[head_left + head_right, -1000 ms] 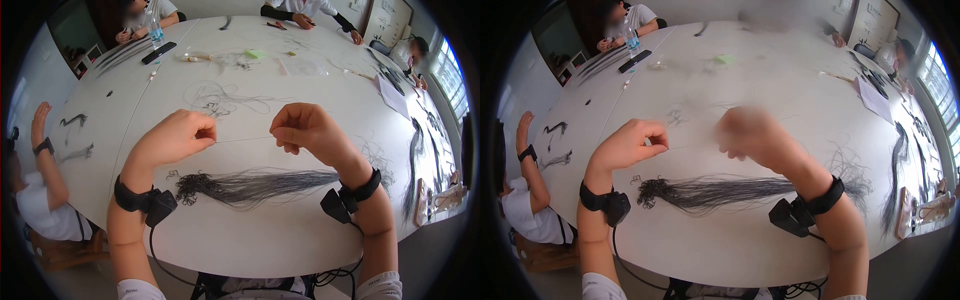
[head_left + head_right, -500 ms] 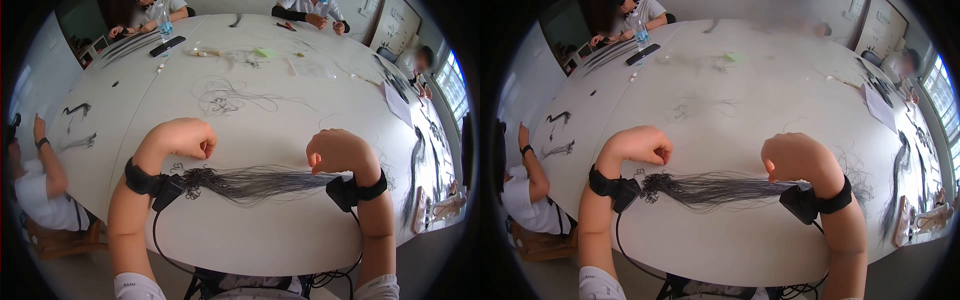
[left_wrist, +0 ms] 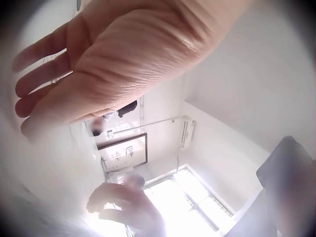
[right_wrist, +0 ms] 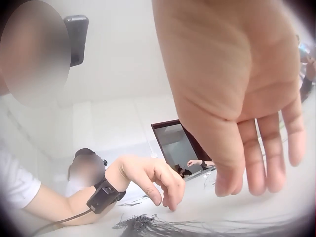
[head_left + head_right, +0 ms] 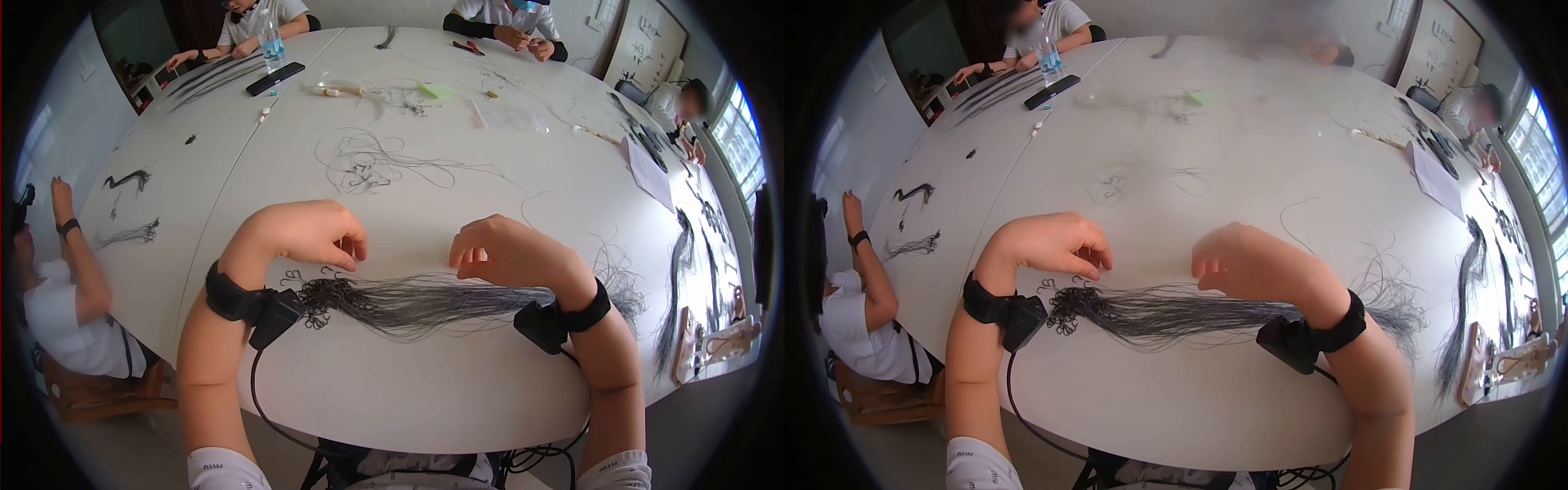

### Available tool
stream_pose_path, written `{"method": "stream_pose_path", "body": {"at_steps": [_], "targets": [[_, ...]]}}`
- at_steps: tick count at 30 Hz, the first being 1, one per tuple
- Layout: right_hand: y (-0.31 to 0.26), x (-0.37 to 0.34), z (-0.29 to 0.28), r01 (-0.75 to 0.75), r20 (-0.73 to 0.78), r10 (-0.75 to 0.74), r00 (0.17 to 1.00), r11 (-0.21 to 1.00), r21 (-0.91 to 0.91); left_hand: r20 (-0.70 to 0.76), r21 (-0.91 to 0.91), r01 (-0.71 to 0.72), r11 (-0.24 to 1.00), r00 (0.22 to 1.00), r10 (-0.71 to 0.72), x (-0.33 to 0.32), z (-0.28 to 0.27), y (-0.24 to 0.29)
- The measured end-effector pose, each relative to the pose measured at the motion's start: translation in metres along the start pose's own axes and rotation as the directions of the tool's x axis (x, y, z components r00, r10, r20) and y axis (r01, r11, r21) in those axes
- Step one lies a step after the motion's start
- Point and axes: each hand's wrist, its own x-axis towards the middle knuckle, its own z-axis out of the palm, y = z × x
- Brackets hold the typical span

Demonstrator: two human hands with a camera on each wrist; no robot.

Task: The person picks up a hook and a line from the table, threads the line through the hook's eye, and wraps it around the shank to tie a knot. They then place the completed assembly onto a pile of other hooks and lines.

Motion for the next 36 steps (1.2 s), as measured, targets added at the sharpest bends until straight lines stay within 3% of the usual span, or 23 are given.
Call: {"method": "stream_pose_path", "body": {"at_steps": [3, 4, 7, 9, 10, 12, 13, 17, 19, 26, 28, 31, 35, 36], "targets": [[0.001, 0.004, 0.003, -0.025, 0.106, 0.018, 0.994, 0.997, 0.07, 0.117, -0.065, 0.09, 0.994, 0.99, -0.082, -0.002, -0.005, 0.005], [0.001, 0.006, 0.004, -0.074, 0.184, 0.053, 0.982, 0.991, 0.111, 0.116, -0.065, 0.09, 0.994, 0.99, -0.082, -0.002, -0.006, 0.003], [-0.003, 0.007, 0.007, -0.07, 0.155, 0.058, 0.986, 0.995, 0.074, 0.003, -0.125, 0.113, 0.986, 0.993, -0.114, 0.0, -0.01, -0.007], [-0.002, 0.007, 0.008, -0.065, 0.149, 0.056, 0.987, 0.996, 0.06, -0.289, -0.145, 0.158, 0.977, 0.937, -0.195, 0.002, -0.013, -0.014], [-0.002, 0.007, 0.009, -0.06, 0.145, 0.053, 0.988, 0.997, 0.048, -0.289, -0.144, 0.158, 0.977, 0.937, -0.194, 0.003, -0.014, -0.017], [0.001, 0.008, 0.011, -0.053, 0.139, 0.046, 0.989, 0.997, 0.048, -0.493, -0.164, 0.171, 0.971, 0.839, -0.231, 0.003, -0.016, -0.024], [0.001, 0.008, 0.011, -0.046, 0.135, 0.04, 0.99, 0.998, 0.047, -0.526, -0.166, 0.159, 0.973, 0.821, -0.223, 0.006, -0.015, -0.031], [-0.003, 0.007, 0.009, -0.066, 0.14, 0.06, 0.988, 0.997, 0.042, -0.485, -0.255, 0.025, 0.967, 0.861, -0.15, 0.012, -0.011, -0.043], [-0.003, 0.008, 0.009, -0.068, 0.156, 0.062, 0.986, 0.997, 0.03, -0.267, -0.36, 0.111, 0.926, 0.939, -0.217, 0.016, -0.009, -0.036], [0.002, 0.01, 0.007, -0.052, 0.178, 0.034, 0.984, 0.994, 0.098, -0.377, -0.201, 0.177, 0.963, 0.894, -0.243, 0.033, -0.01, -0.039], [-0.004, 0.008, 0.005, -0.114, 0.176, 0.095, 0.98, 0.988, 0.103, -0.411, -0.138, 0.128, 0.982, 0.895, -0.174, 0.036, -0.012, -0.038], [0.002, 0.008, 0.01, -0.044, 0.148, 0.034, 0.988, 0.997, 0.068, -0.275, -0.16, 0.106, 0.981, 0.95, -0.147, 0.036, -0.018, -0.026], [-0.001, 0.008, 0.009, -0.049, 0.143, 0.043, 0.989, 0.998, 0.038, -0.253, -0.184, 0.122, 0.975, 0.953, -0.167, 0.048, -0.014, -0.016], [-0.002, 0.008, 0.008, -0.068, 0.154, 0.058, 0.986, 0.996, 0.057, -0.308, -0.141, 0.129, 0.981, 0.936, -0.168, 0.052, -0.013, -0.017]]}}
